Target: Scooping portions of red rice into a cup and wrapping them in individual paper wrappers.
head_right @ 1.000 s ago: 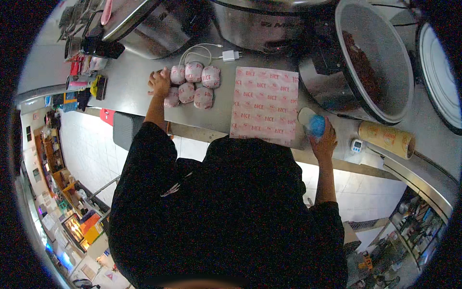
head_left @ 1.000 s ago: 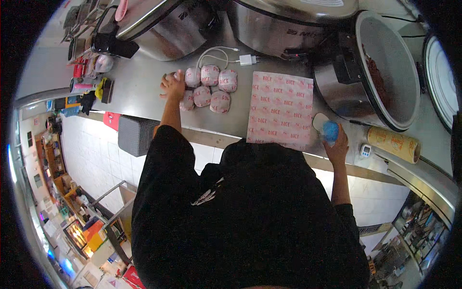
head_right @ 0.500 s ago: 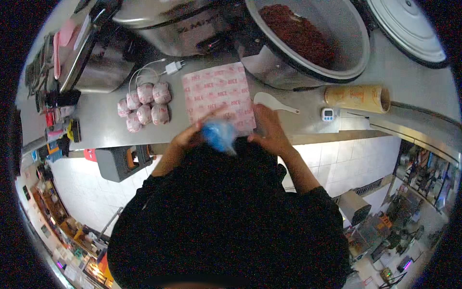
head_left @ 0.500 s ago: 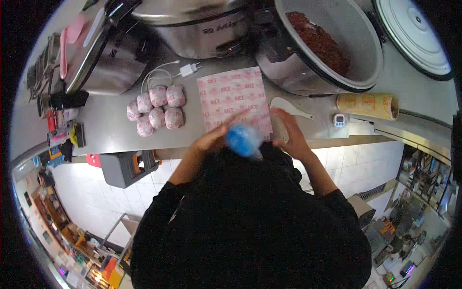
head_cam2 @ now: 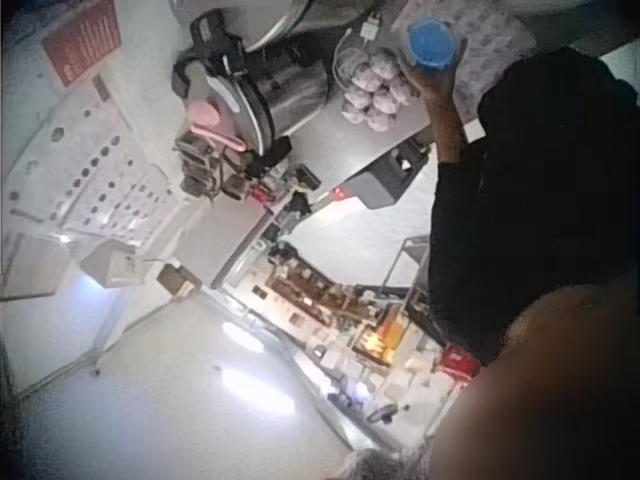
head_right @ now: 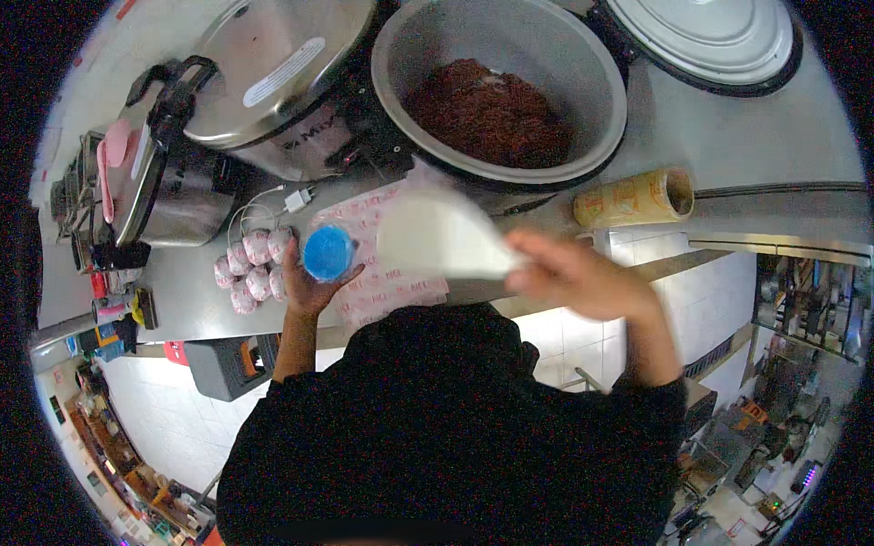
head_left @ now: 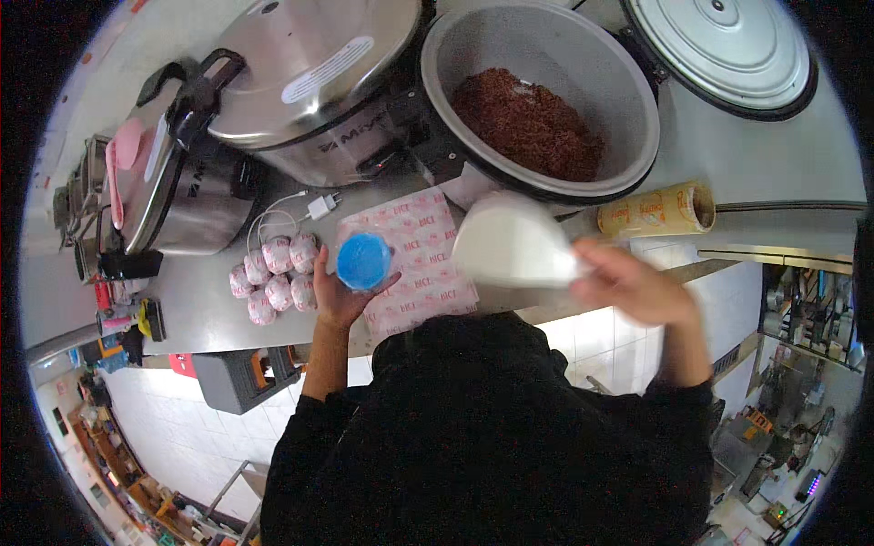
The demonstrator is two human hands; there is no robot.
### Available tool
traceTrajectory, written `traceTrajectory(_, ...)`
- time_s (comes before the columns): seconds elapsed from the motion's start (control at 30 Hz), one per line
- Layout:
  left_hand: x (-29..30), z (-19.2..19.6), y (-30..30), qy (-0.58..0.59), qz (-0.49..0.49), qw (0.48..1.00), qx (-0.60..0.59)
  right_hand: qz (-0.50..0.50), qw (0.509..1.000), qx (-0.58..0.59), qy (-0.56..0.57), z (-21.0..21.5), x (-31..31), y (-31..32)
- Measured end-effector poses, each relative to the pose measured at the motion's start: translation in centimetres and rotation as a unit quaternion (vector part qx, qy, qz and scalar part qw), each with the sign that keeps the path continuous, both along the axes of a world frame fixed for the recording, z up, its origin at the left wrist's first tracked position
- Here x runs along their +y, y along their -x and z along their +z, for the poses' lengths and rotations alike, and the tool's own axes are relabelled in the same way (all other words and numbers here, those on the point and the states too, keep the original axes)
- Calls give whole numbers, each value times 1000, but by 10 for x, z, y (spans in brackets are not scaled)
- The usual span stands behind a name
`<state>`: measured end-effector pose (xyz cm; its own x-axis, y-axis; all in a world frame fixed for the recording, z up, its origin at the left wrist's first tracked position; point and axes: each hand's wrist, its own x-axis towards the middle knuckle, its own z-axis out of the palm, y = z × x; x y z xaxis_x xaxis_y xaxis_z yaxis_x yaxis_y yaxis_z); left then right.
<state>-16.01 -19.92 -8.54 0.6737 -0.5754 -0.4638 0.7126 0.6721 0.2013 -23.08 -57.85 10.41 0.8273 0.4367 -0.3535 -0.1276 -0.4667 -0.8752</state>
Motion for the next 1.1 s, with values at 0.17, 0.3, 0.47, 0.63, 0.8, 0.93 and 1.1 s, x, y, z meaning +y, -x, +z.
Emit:
traceTrajectory(0.17, -19, 1, -8, -36, 48, 998, -32, -80, 860, -234, 446, 50, -61, -121)
traceTrajectory(0.3, -29, 1, -1, -109, 15, 989, -95, 52, 703, -43, 708, -11, -76, -208)
traceTrajectory(0.47, -22, 9, 17, -84, 57, 992, -77, 90, 724, -86, 679, -97, -75, -249)
traceTrajectory(0.63, -12, 17, 22, -101, 76, 991, -43, 69, 793, -173, 580, -79, 3, -267)
traceTrajectory(0.8, -27, 33, -2, -126, 59, 988, -69, 120, 818, -230, 513, -95, 19, -264)
traceTrajectory(0.93, -58, 72, -18, -154, 59, 983, -86, 110, 842, -241, 469, -94, 4, -261)
traceTrajectory(1.1, -60, 90, -29, -196, -6, 970, -144, 89, 878, -214, 419, -103, -7, -263)
